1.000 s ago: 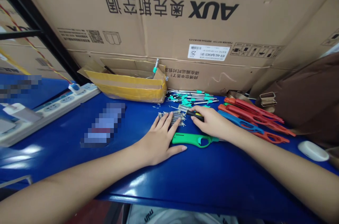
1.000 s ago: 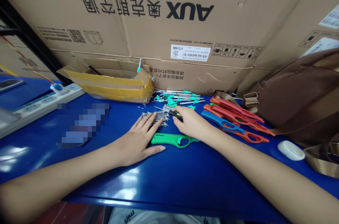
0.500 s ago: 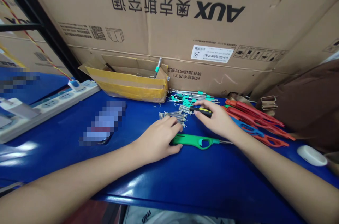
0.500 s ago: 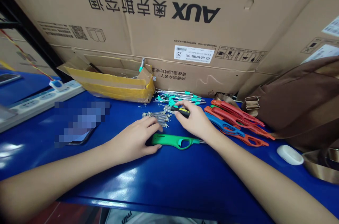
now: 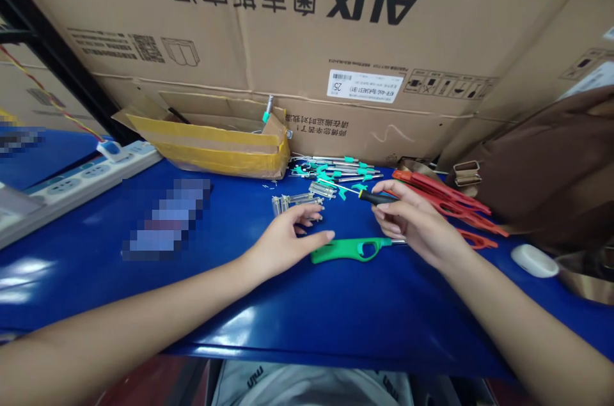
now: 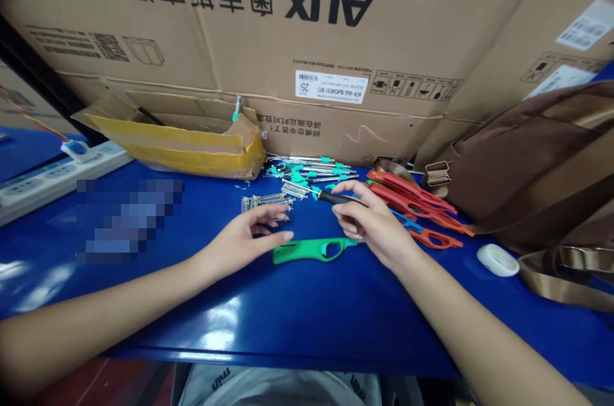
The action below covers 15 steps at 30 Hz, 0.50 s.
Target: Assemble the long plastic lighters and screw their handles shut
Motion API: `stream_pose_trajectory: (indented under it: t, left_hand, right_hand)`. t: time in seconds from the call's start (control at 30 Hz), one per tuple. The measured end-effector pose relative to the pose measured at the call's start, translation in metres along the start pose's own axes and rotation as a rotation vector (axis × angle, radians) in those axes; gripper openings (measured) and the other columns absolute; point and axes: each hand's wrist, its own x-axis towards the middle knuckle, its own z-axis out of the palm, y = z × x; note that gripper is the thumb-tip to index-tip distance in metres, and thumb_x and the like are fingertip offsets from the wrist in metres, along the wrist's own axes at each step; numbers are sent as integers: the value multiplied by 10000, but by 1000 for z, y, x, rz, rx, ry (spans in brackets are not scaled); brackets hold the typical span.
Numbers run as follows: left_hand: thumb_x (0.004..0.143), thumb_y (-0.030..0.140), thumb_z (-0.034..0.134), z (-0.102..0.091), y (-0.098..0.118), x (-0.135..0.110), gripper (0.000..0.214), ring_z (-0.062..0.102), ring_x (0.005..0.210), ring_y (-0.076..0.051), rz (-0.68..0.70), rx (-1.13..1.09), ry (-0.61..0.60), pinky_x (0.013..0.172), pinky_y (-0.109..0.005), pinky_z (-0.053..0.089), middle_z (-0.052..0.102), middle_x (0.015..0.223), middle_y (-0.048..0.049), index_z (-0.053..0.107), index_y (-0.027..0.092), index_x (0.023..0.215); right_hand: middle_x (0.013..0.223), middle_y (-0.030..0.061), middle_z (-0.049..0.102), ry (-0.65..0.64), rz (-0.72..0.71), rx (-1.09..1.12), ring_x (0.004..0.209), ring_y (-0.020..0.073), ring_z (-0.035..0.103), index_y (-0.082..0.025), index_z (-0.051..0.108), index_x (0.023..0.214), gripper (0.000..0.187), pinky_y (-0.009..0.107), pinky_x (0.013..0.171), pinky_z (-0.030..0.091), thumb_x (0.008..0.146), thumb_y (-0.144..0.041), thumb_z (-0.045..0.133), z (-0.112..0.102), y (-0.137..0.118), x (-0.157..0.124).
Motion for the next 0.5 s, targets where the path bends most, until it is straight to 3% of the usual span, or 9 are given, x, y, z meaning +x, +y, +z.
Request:
stream_pose_trajectory:
  t: [0.13,0.3,0.5]
  left_hand:
    - [823,425,754,-2,-1,4,558,689,1084,-230,-27,-145,57,1002,-413,547,718,1173,-127,616,133,1278]
    - [799,386,794,-4,-3,3,545,708,1007,-197,-16,-223,51,986,-376,562,754,1080,-84,652,148,1268]
    - [797,342,811,-4,-3,0,301,720,902,-178,18,-224,-37,866,-327,597,780,1011,-68,755,156,1028]
  right_hand:
    - [645,-64,546,25,-56,-19,474,68,368,-228,601,1042,339,249,487,200,766,-327,772,5,5,-2]
    - [589,-55,528,130,-109,29,440,52,352,-176,679,963,313,256,471,182,783,-404,798,7,10,0]
    - [544,-54,509,150,-171,136,440,65,364,-185,680,889,255,244,457,213,808,-403,785,6,13,0]
